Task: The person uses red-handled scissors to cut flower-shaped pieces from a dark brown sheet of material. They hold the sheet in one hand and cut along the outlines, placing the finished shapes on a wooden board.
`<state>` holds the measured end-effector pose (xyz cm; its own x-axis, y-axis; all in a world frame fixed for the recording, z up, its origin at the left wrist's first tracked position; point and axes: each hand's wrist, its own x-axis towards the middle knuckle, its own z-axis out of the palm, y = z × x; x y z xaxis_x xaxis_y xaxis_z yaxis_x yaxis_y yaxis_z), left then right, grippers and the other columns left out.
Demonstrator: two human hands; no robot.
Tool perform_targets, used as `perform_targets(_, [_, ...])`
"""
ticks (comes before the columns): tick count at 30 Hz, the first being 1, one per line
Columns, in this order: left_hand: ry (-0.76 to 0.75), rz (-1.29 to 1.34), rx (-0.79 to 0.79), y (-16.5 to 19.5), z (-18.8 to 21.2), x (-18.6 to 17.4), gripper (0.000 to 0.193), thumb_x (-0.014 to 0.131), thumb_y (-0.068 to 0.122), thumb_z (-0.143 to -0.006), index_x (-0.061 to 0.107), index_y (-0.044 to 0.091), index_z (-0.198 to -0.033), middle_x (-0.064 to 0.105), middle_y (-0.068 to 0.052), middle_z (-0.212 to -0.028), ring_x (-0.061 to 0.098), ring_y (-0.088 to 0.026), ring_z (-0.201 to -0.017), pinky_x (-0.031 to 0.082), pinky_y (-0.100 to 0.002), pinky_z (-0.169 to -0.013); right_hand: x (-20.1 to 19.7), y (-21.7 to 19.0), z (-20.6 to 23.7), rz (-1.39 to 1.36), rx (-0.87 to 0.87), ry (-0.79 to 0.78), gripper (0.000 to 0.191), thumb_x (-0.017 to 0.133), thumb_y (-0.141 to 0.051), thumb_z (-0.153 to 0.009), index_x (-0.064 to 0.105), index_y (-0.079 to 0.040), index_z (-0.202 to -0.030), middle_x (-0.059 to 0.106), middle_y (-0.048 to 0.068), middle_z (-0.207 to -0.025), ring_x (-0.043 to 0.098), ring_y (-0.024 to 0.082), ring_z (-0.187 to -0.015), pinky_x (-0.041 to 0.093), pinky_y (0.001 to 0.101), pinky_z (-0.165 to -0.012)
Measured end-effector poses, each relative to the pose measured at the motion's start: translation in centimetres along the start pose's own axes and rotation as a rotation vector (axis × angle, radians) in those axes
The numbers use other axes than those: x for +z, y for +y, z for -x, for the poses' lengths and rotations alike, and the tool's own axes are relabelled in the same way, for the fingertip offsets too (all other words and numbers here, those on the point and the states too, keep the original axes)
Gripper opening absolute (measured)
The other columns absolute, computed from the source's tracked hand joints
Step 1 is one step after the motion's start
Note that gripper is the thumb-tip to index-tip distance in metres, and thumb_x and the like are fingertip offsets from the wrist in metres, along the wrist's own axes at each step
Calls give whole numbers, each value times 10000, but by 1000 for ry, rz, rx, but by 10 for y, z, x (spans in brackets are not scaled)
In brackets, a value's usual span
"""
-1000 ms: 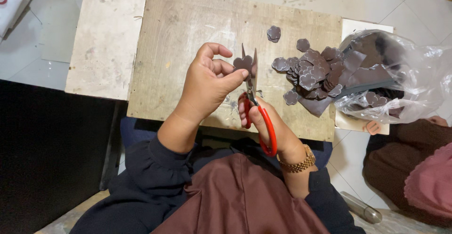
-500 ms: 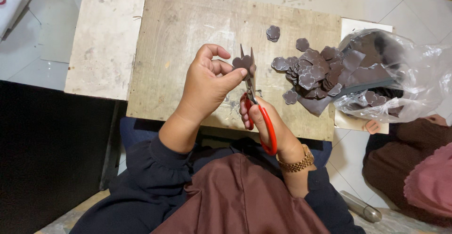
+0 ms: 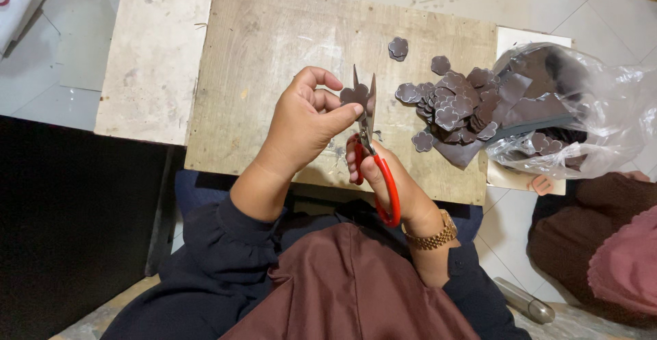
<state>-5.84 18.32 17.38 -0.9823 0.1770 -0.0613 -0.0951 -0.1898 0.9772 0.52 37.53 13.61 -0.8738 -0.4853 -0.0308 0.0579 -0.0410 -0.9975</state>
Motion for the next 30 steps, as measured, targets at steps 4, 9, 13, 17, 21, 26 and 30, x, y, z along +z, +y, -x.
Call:
perform_targets(4, [-13, 129, 11, -5, -1, 1, 240, 752, 51, -904, 587, 11, -1074, 734, -52, -842, 686, -69, -740, 561, -201, -673, -1, 1, 0, -27, 12, 10, 759, 481, -704, -987, 527, 1, -1264, 524, 24, -981, 506, 114, -828, 459, 260, -745])
perform_targets(9, [-55, 136, 43, -11, -3, 2, 113, 746, 55, -920, 643, 29, -959, 741, -43, -901, 685, -62, -764, 569, -207, -671, -1, 2, 1, -40, -9, 4, 746, 509, -685, -990, 512, 6, -1272, 522, 28, -1042, 510, 118, -886, 484, 275, -806])
perform_targets(13, [-69, 122, 14, -12, -3, 1, 112, 753, 53, -925, 648, 22, -949, 736, -56, -879, 676, -65, -749, 556, -209, -658, 0, 1, -1, -50, -24, 6, 742, 502, -685, -998, 522, 3, -1277, 525, 27, -1031, 516, 118, -894, 487, 278, -808])
perform_targets(17, [-85, 176, -23, -13, -4, 3, 103, 741, 47, -921, 643, 18, -937, 740, -61, -884, 695, -81, -773, 570, -223, -688, 1, -2, -1, -54, -20, -2, 743, 478, -689, -1008, 529, 6, -1263, 531, 30, -995, 524, 121, -878, 475, 276, -787])
perform_targets(21, [-96, 228, -48, -13, -5, 5, 84, 725, 41, -925, 645, 25, -943, 732, -63, -900, 697, -93, -801, 580, -239, -717, 2, -5, 0, -4, -49, 4, 752, 437, -702, -1019, 527, 4, -1260, 534, 25, -993, 523, 117, -882, 474, 274, -802])
perform_targets(26, [-90, 244, -45, -12, -3, 8, 143, 710, 23, -895, 625, 75, -998, 717, -50, -897, 660, -91, -770, 563, -255, -687, 0, -6, -1, -23, -42, 18, 753, 440, -696, -1021, 538, 17, -1243, 539, 34, -979, 519, 124, -864, 463, 277, -798])
perform_targets(30, [-81, 206, 40, -17, -3, 12, 62, 693, 45, -943, 657, 31, -991, 716, -32, -936, 665, -86, -855, 571, -260, -785, -1, -5, -2, -8, -60, 20, 759, 427, -698, -1019, 530, 15, -1258, 541, 30, -999, 523, 120, -872, 478, 277, -813])
